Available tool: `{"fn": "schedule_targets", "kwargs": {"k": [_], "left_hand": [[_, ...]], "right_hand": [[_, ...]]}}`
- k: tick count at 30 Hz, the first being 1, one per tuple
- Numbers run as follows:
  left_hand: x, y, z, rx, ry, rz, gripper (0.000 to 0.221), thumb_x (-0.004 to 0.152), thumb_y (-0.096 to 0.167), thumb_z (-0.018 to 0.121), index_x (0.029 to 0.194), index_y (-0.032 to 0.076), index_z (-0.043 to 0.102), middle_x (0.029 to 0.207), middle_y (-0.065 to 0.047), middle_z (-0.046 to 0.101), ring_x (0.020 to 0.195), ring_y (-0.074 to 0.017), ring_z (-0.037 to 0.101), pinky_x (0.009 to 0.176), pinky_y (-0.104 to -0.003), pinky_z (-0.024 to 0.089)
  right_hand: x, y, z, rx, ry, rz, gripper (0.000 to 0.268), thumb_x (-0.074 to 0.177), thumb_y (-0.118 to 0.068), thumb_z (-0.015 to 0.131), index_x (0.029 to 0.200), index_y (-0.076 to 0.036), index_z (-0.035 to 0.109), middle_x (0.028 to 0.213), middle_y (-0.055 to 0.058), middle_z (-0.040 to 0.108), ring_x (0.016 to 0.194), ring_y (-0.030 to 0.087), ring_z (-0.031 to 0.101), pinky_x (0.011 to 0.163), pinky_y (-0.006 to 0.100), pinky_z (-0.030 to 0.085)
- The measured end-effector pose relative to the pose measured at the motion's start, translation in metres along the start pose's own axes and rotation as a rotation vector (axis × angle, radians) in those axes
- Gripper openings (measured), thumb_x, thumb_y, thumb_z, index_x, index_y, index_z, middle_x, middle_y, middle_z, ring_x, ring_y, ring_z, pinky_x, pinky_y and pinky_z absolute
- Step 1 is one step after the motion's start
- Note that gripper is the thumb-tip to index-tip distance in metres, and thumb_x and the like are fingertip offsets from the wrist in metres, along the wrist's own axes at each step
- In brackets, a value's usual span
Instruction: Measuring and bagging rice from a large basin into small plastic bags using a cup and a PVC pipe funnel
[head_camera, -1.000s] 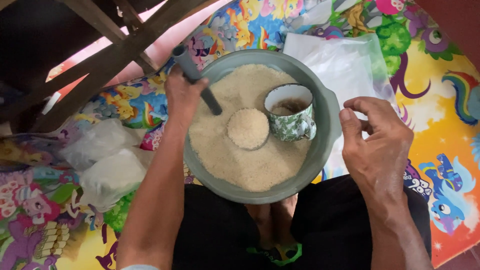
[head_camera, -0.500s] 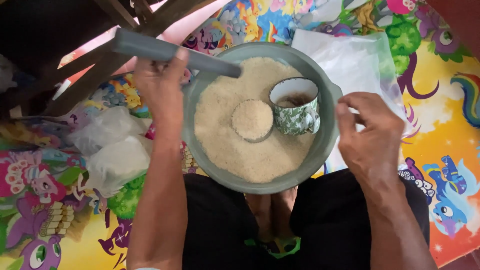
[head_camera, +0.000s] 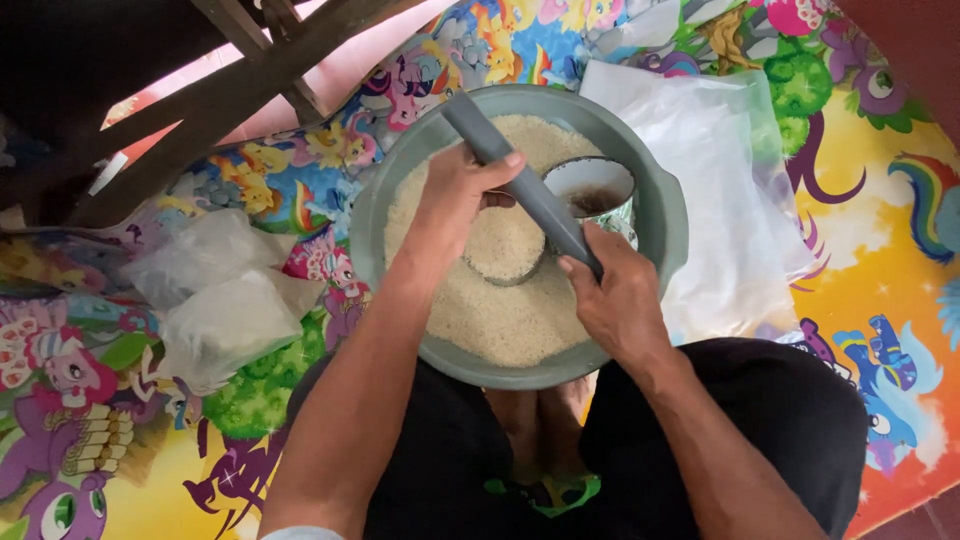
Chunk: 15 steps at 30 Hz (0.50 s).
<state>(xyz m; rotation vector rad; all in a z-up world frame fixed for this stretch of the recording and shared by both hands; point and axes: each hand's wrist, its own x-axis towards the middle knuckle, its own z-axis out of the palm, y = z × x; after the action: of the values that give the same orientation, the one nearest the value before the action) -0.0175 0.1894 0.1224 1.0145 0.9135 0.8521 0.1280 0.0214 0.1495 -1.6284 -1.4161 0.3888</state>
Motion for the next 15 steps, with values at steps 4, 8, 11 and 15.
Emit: {"fn": "schedule_targets", "kwargs": {"k": [4, 8, 11, 15], "left_hand": [[0.035, -0.018, -0.015, 0.186, 0.104, 0.000, 0.056, 0.083, 0.033, 0.085, 0.120, -0.002, 0.063, 0.107, -0.017, 0.069, 0.096, -0.0320, 0.075, 0.072, -0.039, 0.064], [0.051, -0.027, -0.017, 0.340, 0.056, 0.030, 0.076, 0.094, 0.032, 0.079, 0.148, -0.009, 0.043, 0.128, -0.030, 0.055, 0.118, -0.0376, 0.057, 0.094, -0.050, 0.051], [0.078, -0.058, -0.031, 0.468, 0.046, -0.005, 0.076, 0.094, 0.038, 0.080, 0.147, -0.005, 0.047, 0.135, -0.035, 0.054, 0.131, -0.0490, 0.055, 0.103, -0.059, 0.052], [0.082, -0.068, -0.037, 0.552, 0.010, -0.043, 0.070, 0.094, 0.043, 0.078, 0.140, -0.005, 0.056, 0.124, -0.029, 0.064, 0.122, -0.0442, 0.065, 0.088, -0.053, 0.061]], "right_hand": [[-0.014, 0.027, 0.016, -0.005, 0.021, 0.121, 0.042, 0.098, -0.015, 0.075, 0.130, 0.010, 0.066, 0.098, 0.032, 0.069, 0.094, 0.062, 0.063, 0.072, 0.063, 0.055], [-0.021, 0.056, 0.033, -0.207, 0.009, 0.170, 0.045, 0.091, -0.022, 0.080, 0.126, 0.005, 0.070, 0.099, 0.029, 0.070, 0.093, 0.057, 0.066, 0.072, 0.065, 0.055], [-0.026, 0.067, 0.043, -0.247, -0.006, 0.200, 0.044, 0.091, -0.022, 0.079, 0.126, 0.002, 0.070, 0.096, 0.027, 0.069, 0.087, 0.055, 0.067, 0.069, 0.063, 0.055], [-0.028, 0.079, 0.053, -0.315, -0.115, 0.241, 0.046, 0.096, -0.028, 0.073, 0.131, 0.000, 0.067, 0.096, 0.023, 0.067, 0.085, 0.048, 0.069, 0.070, 0.055, 0.057]]}}
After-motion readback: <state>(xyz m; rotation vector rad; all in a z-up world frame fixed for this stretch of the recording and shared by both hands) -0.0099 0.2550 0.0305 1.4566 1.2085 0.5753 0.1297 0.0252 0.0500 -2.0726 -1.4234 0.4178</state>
